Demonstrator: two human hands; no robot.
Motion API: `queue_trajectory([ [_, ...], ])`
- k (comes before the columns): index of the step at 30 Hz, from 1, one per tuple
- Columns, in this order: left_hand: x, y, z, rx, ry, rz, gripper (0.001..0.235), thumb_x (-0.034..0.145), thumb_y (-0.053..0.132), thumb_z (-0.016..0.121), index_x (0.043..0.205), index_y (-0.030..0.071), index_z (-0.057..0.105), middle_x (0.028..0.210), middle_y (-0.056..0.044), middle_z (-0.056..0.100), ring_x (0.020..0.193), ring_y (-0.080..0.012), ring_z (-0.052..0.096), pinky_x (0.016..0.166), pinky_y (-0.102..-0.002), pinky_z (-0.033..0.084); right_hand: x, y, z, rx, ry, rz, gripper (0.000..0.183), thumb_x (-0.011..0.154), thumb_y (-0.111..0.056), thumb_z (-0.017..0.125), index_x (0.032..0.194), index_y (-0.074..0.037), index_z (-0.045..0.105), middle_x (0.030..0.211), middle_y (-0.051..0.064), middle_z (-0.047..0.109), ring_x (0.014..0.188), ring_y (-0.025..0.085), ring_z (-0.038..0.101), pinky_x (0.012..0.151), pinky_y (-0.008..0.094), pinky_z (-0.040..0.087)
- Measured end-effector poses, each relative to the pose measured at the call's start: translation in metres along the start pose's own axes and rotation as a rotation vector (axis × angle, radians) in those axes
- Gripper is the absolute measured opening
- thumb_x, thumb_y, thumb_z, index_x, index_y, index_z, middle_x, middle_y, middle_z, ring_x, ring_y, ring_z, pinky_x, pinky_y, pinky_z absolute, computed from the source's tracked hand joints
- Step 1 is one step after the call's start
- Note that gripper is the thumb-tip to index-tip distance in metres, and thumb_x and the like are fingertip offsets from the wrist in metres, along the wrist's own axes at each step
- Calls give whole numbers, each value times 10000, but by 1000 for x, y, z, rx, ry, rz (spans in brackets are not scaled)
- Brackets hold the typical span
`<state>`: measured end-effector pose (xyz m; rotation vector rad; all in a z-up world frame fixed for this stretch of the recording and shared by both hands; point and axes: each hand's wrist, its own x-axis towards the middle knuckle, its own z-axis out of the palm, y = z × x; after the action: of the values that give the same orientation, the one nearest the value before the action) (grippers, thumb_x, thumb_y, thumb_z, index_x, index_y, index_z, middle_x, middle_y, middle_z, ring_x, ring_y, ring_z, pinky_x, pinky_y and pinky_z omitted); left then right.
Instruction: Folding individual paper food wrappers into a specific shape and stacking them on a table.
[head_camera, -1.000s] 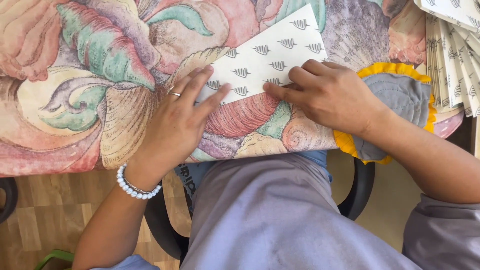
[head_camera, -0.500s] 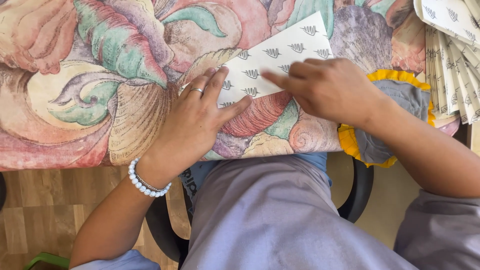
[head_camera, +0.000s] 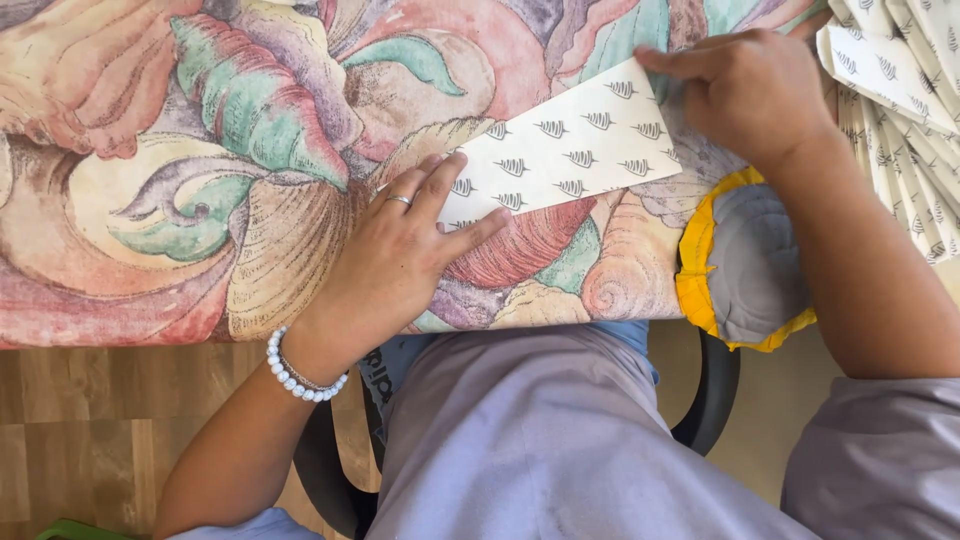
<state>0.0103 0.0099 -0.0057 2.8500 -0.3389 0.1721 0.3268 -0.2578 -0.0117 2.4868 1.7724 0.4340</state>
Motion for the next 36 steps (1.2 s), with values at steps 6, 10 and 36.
queue_trajectory([
  [6, 4, 3, -3, -21, -10, -16, 841, 802, -198, 496, 1529, 225, 503, 1542, -278, 381, 1385, -481, 415, 1152, -577, 380, 41, -56, -29, -212, 279, -31, 467, 792, -144, 667, 1243, -144, 790, 1098, 25, 738, 850, 248, 663, 622, 370, 534],
  [10, 3, 6, -5, -6, 32, 0, 831, 780, -200, 508, 1499, 216, 544, 1510, -256, 407, 1346, -483, 433, 1097, -570, 430, 71, -118, -45, 382, 252, -254, 187, 1049, -32, 697, 1219, -7, 770, 1185, 160, 722, 904, 251, 729, 711, 340, 651],
  [36, 101, -8, -86, -295, 324, 70, 283, 996, -119, 666, 1028, 107, 833, 569, 16, 620, 414, -56, 445, 368, -162, 316, -124, 84, -181, 636, 22, 907, 72, 1258, -181, 717, 1196, -210, 738, 1051, -26, 696, 729, 93, 598, 581, 227, 451],
])
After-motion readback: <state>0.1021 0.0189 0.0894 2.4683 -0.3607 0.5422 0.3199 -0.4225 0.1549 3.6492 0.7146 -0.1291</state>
